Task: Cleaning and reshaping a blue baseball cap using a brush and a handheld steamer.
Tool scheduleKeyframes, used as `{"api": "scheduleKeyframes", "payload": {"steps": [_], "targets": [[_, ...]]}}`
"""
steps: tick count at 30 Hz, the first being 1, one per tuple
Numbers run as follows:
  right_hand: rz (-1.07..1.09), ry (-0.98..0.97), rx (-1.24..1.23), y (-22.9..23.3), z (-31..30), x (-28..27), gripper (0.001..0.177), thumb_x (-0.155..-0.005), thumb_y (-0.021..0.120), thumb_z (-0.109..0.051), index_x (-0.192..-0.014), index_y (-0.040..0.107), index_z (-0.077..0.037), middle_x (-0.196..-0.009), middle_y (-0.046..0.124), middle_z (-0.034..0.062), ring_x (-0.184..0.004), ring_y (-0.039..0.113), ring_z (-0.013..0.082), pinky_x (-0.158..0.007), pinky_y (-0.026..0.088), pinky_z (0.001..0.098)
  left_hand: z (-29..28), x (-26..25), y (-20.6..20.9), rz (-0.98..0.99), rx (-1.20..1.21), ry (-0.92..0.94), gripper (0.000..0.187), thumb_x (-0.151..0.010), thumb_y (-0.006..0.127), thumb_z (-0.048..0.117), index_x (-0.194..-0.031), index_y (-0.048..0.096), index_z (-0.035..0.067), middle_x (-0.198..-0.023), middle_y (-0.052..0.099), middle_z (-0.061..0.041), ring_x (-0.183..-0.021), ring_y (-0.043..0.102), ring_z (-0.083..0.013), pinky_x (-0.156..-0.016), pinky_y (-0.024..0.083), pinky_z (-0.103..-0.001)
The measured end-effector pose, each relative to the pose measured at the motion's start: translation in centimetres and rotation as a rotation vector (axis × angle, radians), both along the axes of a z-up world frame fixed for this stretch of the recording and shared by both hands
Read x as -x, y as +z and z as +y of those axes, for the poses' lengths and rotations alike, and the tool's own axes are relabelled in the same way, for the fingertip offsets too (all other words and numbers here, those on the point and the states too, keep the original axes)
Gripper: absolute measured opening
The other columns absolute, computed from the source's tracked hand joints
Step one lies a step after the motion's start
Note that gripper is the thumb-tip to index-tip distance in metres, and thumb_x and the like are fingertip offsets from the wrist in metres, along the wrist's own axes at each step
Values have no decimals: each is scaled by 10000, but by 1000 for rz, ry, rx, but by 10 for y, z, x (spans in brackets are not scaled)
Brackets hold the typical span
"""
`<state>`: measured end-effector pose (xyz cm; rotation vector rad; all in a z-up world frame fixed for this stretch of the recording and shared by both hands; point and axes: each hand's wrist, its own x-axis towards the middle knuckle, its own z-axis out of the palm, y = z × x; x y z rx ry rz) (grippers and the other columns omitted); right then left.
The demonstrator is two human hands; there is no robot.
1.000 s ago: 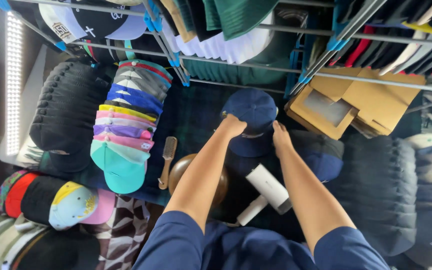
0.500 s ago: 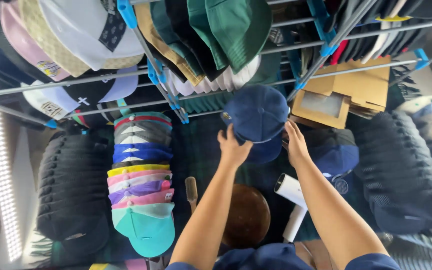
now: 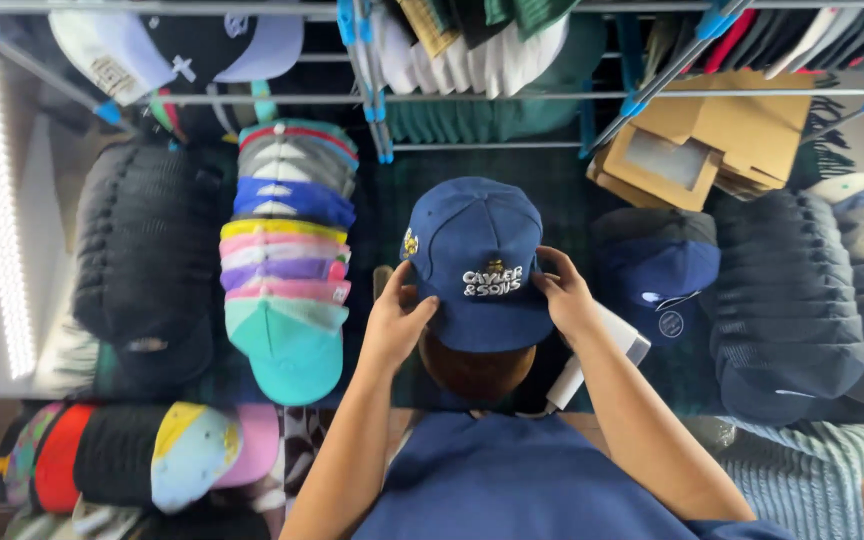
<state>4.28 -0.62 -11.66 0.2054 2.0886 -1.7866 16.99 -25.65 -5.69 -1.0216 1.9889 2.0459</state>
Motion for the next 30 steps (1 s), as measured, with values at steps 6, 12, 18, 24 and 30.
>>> {"api": "scheduleKeyframes", "payload": {"steps": [6, 12, 18, 24, 30], "targets": [[-80, 184, -192, 3, 26, -47, 474, -930, 719, -231, -1382, 636, -347, -970, 758, 81, -915, 741, 204, -848, 587, 360, 31, -59, -31, 18, 84, 105, 639, -868, 740, 237, -1479, 564, 177, -1064, 747, -137, -912, 743, -238, -658, 638, -333], [-83, 263, -140, 7, 55, -81, 481, -952, 715, -230, -1415, 615, -319, -964, 760, 71, -901, 737, 185, -812, 603, 342, 71, -89, -12, -9, 148, 198, 467, -929, 673, 259, -1386, 654, 353, -919, 767, -38, -792, 720, -124, -555, 608, -245], [-124, 385, -66, 21, 75, -122, 558, -997, 643, -227, -1523, 489, -334, -1038, 755, 73, -945, 726, 198, -822, 617, 358, 96, -125, -12, -121, 229, 178, 491, -955, 650, 296, -1399, 603, 500, -1032, 778, -59, -984, 744, -191, -765, 629, -307], [-112, 365, 38, -3, 81, -140, 582, -1050, 562, -192, -1591, 394, -325, -1132, 743, 112, -995, 722, 244, -806, 623, 365, 102, -141, -53, -73, 194, 276, 475, -991, 603, 215, -1431, 611, 391, -978, 763, -76, -952, 714, -199, -789, 620, -336], [12, 393, -18, -50, 90, -149, 606, -1047, 533, -217, -1608, 341, -342, -1046, 745, 93, -823, 731, 223, -644, 656, 346, 109, -151, -64, -149, 351, 142, 511, -1007, 593, 315, -1491, 510, 455, -1000, 775, -111, -1034, 725, -272, -906, 583, -414]]}}
